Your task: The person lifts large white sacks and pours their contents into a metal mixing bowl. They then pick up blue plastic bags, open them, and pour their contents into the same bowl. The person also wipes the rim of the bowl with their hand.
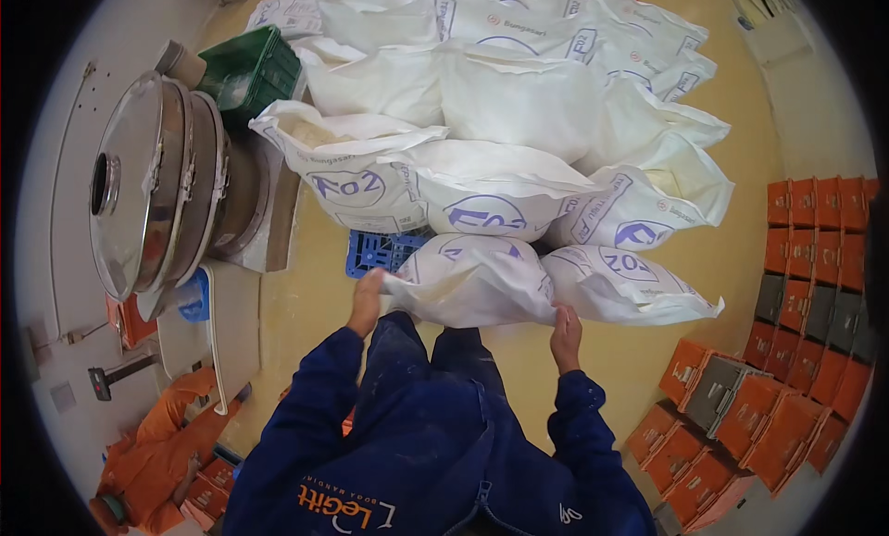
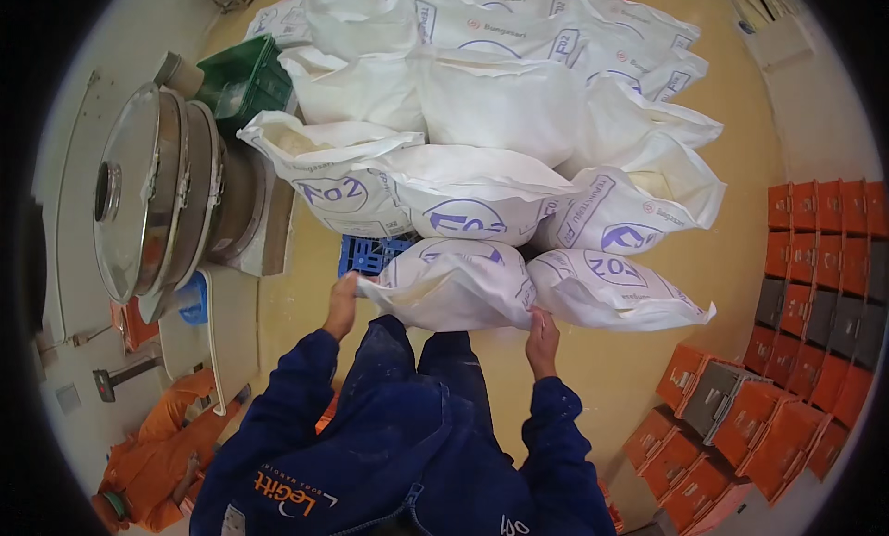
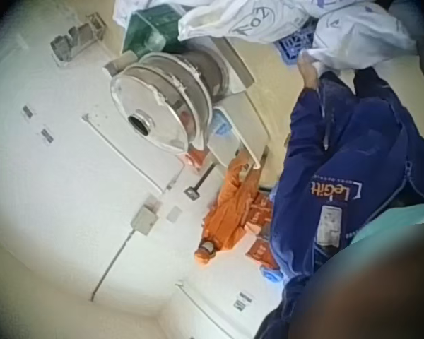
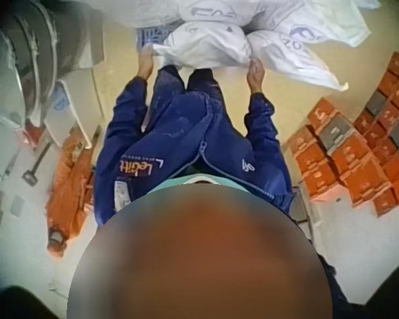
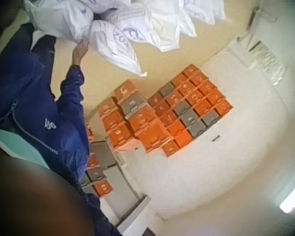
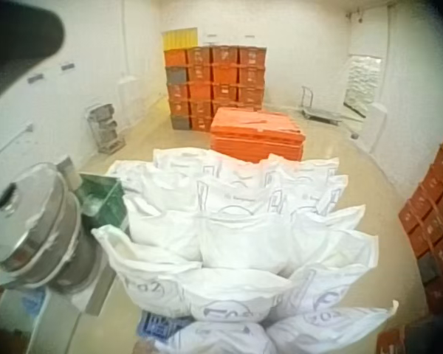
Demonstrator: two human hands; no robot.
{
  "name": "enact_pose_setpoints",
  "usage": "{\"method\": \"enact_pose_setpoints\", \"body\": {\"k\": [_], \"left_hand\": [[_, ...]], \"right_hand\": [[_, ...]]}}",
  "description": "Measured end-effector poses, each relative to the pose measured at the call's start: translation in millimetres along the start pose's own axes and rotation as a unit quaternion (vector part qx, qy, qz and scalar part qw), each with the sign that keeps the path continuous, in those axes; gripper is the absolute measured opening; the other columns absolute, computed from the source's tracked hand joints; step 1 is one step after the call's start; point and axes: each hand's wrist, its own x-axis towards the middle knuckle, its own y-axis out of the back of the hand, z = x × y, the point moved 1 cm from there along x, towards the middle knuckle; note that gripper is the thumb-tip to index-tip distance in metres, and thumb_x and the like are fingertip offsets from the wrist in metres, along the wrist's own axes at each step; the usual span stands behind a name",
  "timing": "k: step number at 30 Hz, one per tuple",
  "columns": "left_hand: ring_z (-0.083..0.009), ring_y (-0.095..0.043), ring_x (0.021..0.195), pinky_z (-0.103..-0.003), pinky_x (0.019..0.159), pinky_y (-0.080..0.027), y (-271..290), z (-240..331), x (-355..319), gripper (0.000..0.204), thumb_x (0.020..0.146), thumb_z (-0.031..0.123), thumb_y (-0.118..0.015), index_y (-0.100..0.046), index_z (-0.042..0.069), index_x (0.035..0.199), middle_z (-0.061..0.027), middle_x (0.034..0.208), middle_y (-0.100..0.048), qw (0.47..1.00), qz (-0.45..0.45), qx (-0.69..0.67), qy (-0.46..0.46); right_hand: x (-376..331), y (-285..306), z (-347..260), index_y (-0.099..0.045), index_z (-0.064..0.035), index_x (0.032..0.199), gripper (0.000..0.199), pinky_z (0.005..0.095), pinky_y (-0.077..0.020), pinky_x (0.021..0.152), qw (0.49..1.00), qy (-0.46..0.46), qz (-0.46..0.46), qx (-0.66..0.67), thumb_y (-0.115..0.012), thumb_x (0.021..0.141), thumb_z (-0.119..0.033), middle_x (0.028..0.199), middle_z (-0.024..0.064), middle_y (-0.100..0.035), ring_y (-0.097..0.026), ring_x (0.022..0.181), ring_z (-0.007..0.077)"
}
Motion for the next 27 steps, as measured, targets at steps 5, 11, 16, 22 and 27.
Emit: {"method": "enact_pose_setpoints", "body": {"k": [5,11,16,22,27], "left_hand": [[-0.0126,-0.052,0.061,-0.027,0.059,-0.041,-58.7,-7.2,23.6,0.037,0.099,0.032,-0.041,-0.053,0.007,0.075,-0.0043,0.067,-0.055,0.997,0.017,-0.066,0.023],[-0.0110,-0.040,0.054,-0.026,0.054,-0.033,2.4,-15.7,-14.6,0.040,0.099,0.032,-0.042,-0.045,0.011,0.065,0.0000,0.058,-0.041,0.990,-0.001,-0.107,0.095],[-0.0124,-0.040,0.054,-0.030,0.055,-0.032,59.8,-49.3,-49.4,0.045,0.100,0.030,-0.040,-0.044,0.010,0.060,-0.0011,0.057,-0.041,0.957,0.123,-0.238,0.111],[-0.0143,-0.041,0.052,-0.033,0.052,-0.032,104.5,-44.9,-65.2,0.046,0.099,0.028,-0.039,-0.046,0.006,0.059,-0.0036,0.055,-0.045,0.968,0.162,-0.140,0.129],[-0.0119,-0.038,0.052,-0.032,0.052,-0.031,120.1,34.8,-61.0,0.042,0.098,0.025,-0.042,-0.046,0.004,0.062,-0.0016,0.056,-0.043,0.985,0.116,-0.119,0.050]], "right_hand": [[39.2,-33.2,14.9,-0.056,0.0045,0.086,0.033,0.0337,-0.0411,0.073,0.942,-0.059,0.324,0.062,-0.044,0.097,-0.024,0.081,0.0114,-0.057,-0.050,0.075,0.0231],[-3.0,-44.5,-32.6,-0.049,-0.0106,0.069,0.036,0.0317,-0.0375,0.064,0.921,-0.156,0.255,0.250,-0.041,0.099,-0.029,0.066,0.0027,-0.047,-0.046,0.063,0.0138],[-56.8,-85.8,-67.1,-0.048,-0.0087,0.064,0.040,0.0314,-0.0358,0.061,0.973,-0.131,0.181,0.054,-0.041,0.098,-0.029,0.061,0.0029,-0.047,-0.045,0.061,0.0139],[-139.1,-136.6,-110.4,-0.045,-0.0079,0.062,0.043,0.0317,-0.0322,0.058,0.975,-0.207,0.083,0.016,-0.039,0.099,-0.028,0.059,0.0035,-0.043,-0.041,0.059,0.0133],[-157.5,-130.8,-140.2,-0.040,-0.0094,0.060,0.041,0.0298,-0.0268,0.054,0.968,-0.169,0.116,0.142,-0.039,0.099,-0.024,0.058,0.0004,-0.038,-0.035,0.056,0.0111]]}}
